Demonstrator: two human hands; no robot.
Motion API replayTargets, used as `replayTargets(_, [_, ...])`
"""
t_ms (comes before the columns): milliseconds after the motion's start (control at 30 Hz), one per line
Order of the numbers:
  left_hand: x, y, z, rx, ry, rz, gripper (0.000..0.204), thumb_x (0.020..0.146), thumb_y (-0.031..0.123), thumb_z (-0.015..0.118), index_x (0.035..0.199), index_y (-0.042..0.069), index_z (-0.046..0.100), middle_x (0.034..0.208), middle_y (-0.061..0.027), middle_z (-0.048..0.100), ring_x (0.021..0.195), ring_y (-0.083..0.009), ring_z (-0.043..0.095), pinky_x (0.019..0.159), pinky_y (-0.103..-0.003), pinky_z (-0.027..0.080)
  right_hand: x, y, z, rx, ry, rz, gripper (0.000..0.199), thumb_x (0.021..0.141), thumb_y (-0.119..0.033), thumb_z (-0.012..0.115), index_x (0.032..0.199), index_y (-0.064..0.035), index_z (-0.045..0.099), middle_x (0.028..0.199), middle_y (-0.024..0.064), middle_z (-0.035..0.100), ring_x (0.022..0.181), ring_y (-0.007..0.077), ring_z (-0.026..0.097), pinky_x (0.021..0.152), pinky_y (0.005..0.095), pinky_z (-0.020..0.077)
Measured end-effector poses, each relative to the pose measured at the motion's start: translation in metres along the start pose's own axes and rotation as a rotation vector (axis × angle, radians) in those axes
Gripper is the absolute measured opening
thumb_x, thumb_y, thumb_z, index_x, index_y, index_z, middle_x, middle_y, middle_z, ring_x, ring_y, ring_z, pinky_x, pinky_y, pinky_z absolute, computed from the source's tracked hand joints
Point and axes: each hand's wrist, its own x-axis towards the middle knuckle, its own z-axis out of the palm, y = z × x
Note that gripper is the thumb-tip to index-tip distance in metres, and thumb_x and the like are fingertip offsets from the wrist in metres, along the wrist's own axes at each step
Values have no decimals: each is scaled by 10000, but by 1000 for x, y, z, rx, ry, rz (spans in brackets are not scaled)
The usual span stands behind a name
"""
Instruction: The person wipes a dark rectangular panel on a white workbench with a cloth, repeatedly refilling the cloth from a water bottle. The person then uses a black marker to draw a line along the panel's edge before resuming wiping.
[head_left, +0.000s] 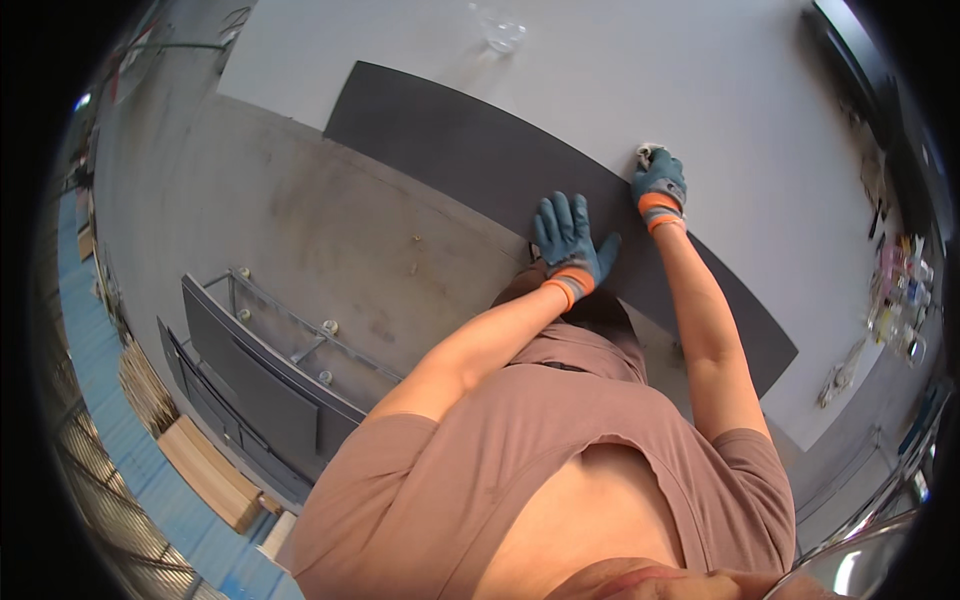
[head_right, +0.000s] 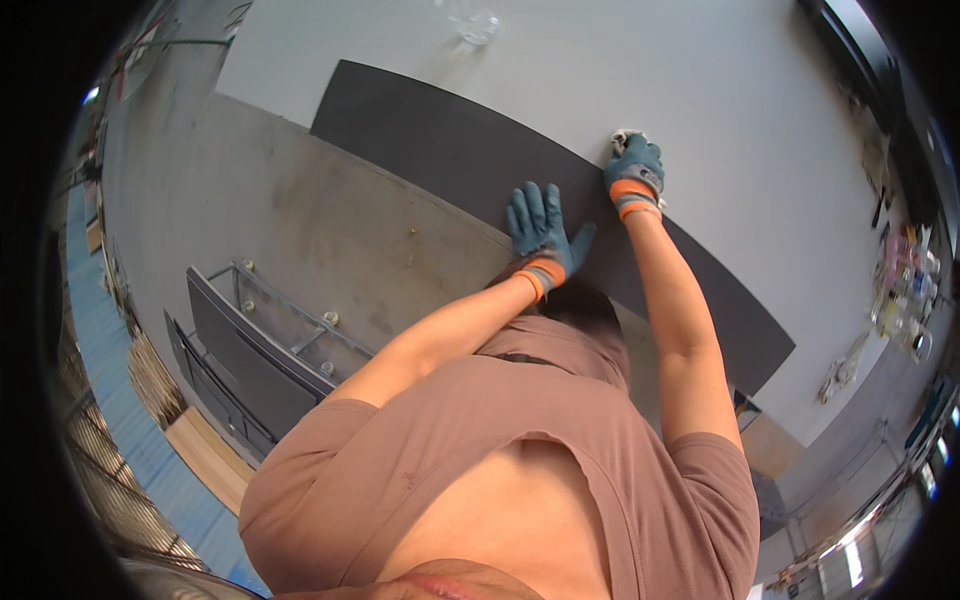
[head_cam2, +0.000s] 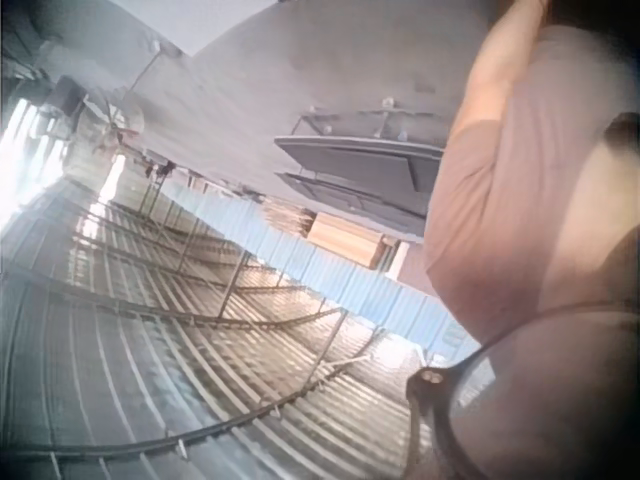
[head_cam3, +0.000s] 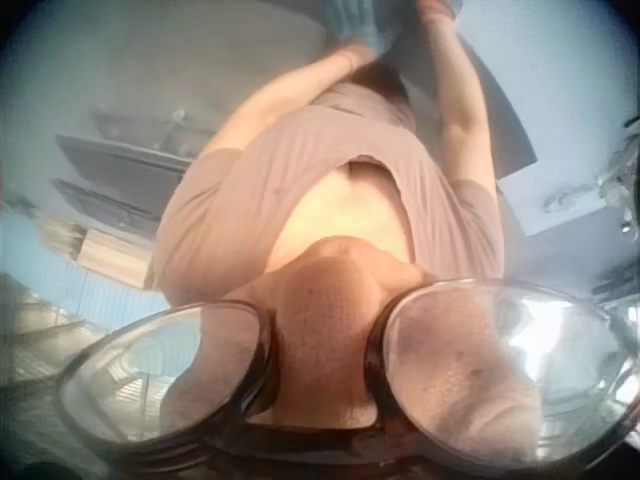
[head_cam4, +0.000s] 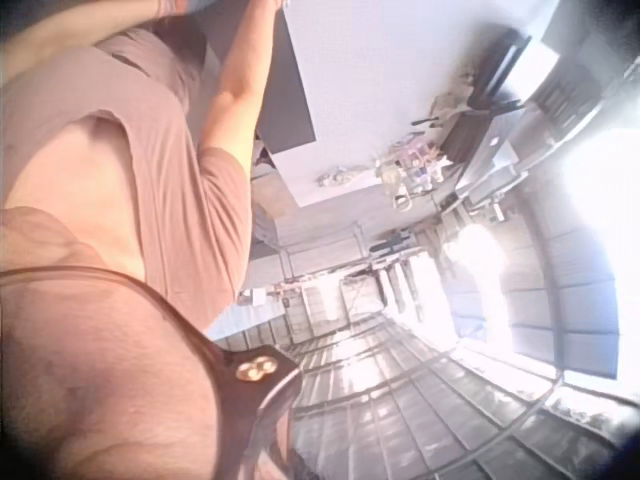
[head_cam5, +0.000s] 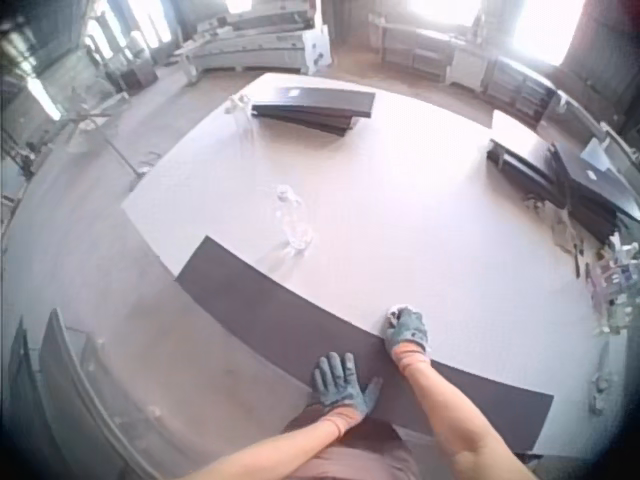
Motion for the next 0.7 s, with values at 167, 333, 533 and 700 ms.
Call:
replayTargets(167, [32, -47, -45, -342, -69, -59, 793, 843, 415, 798, 1477, 45, 500, 1637, -299, 290, 1478, -517, 332, 1187, -578, 324, 11, -75, 20, 1, -113, -132, 294, 912, -254, 668, 1187, -153, 691, 1196, 222, 672, 1092, 453, 667, 946, 525, 551])
replayTargets(333, [114, -194, -108, 73, 318, -412, 854, 878, 419, 791, 1547, 54, 406, 1646, -316, 267, 1511, -508, 272, 1213, -584, 281, 16, -136, 39, -39, -135, -181, 302, 899, -207, 673, 1196, -150, 670, 1189, 207, 661, 1088, 429, 669, 944, 507, 554])
replayTargets(533, [129, -314, -96, -143, 178, -277, 1077, 850, 563, 773, 1620, 40, 232, 1562, -340, 368, 1409, -530, 408, 1165, -548, 366, 34, -264, 95, 38, -90, -286, 262, 929, -289, 634, 1107, -116, 715, 1130, 248, 695, 1071, 465, 657, 930, 530, 540])
replayTargets(700, [132, -332, -127, -153, -121, -193, 1089, 872, 561, 760, 1610, -22, 214, 1446, -353, 476, 1263, -490, 546, 1078, -495, 468, 59, -433, 148, 139, -105, -331, 252, 934, -301, 648, 1073, -121, 757, 1137, 240, 710, 1070, 447, 668, 948, 525, 541])
